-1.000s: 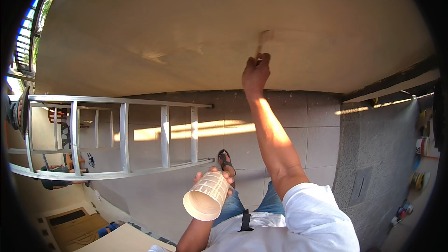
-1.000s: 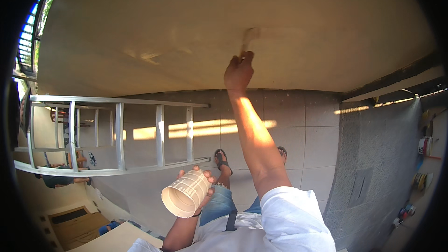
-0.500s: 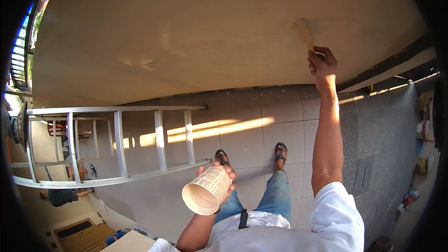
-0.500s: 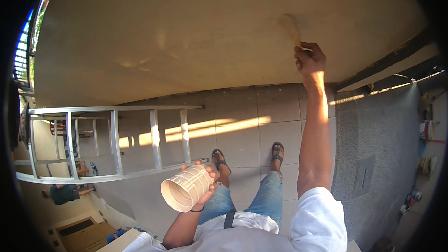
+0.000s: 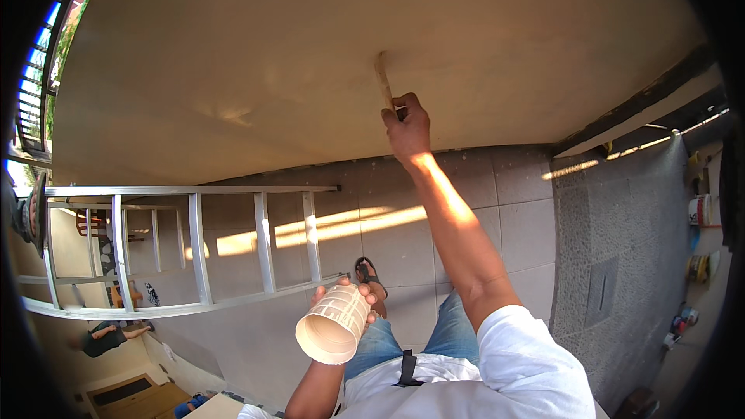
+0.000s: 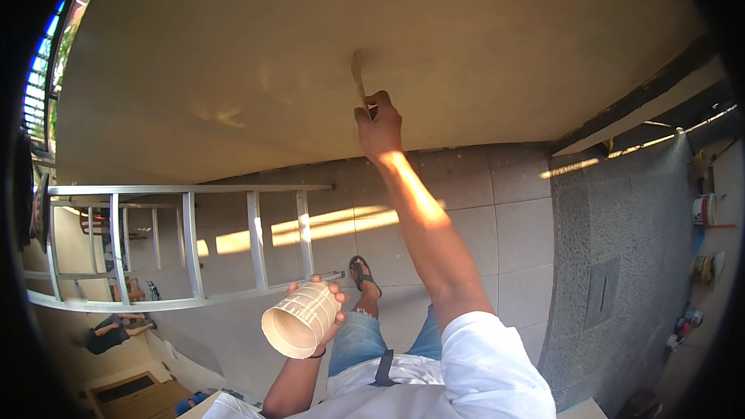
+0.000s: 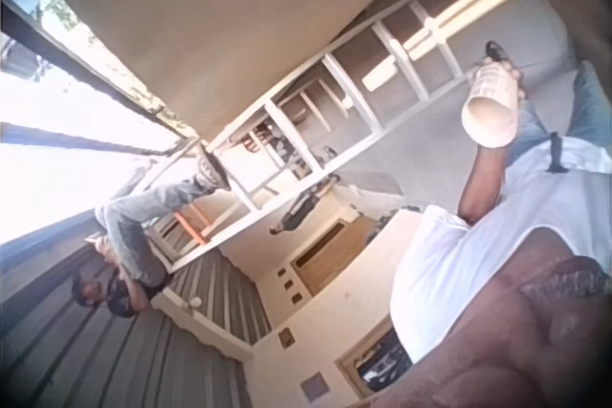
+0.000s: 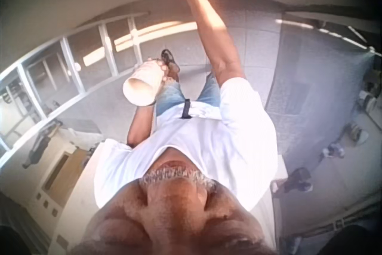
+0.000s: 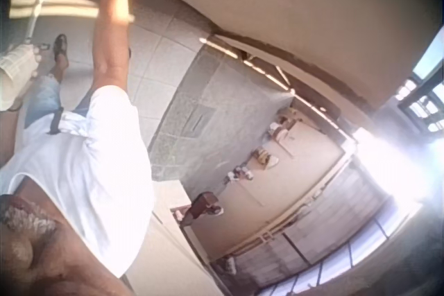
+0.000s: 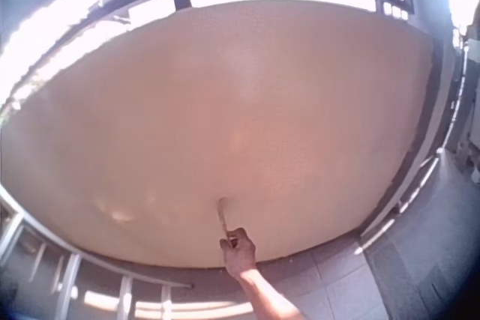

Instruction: The person paints a ceiling using a paintbrush and a small container of paint. They repeatedly dip the brush into the container and apply paint to the ceiling surface in long strokes.

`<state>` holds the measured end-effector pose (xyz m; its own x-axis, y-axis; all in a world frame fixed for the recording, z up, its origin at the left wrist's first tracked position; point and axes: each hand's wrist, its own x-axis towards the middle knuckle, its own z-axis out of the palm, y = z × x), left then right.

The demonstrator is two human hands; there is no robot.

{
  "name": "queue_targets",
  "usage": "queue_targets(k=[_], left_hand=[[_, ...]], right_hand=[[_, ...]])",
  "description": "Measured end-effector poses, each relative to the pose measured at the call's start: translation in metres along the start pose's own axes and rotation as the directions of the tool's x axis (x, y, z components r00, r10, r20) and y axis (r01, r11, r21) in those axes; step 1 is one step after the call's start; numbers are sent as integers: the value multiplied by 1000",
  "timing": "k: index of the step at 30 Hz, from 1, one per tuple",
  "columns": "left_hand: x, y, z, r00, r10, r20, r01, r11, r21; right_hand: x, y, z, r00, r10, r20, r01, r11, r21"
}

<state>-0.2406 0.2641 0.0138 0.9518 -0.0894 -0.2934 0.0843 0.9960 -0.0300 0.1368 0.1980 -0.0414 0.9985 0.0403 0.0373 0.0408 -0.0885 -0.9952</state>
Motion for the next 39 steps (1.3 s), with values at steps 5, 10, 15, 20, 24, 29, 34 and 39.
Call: queue_targets(k=[5,10,15,20,24,29,34,39], left_hand=[[15,-24,-5,1000,5,24,-6,1000,21],[42,-79,-11,999,1,49,3,997,-76],[67,-130,-8,995,-23,95,33,994,-107],[79,-172,6,995,-5,95,16,994,-111],[69,-185,15,995,52,82,-46,996,-72],[57,-189,15,997,50,60,-45,995,-87],[58,-192,17,998,46,52,-43,997,-62],[51,-193,8,996,58,71,-50,994,-101]], right_hand=[[69,8,-183,965,160,208,-212,943,255],[96,9,-369,982,108,-153,-72,973,220],[114,33,-415,855,51,-515,83,969,235],[126,18,-272,747,-229,-624,119,970,-213],[60,-30,-164,947,-31,-318,41,999,25],[43,-17,-184,956,-11,293,15,1000,-10],[112,-36,-345,980,148,137,-183,938,294],[130,-13,-471,867,57,-494,134,930,343]])
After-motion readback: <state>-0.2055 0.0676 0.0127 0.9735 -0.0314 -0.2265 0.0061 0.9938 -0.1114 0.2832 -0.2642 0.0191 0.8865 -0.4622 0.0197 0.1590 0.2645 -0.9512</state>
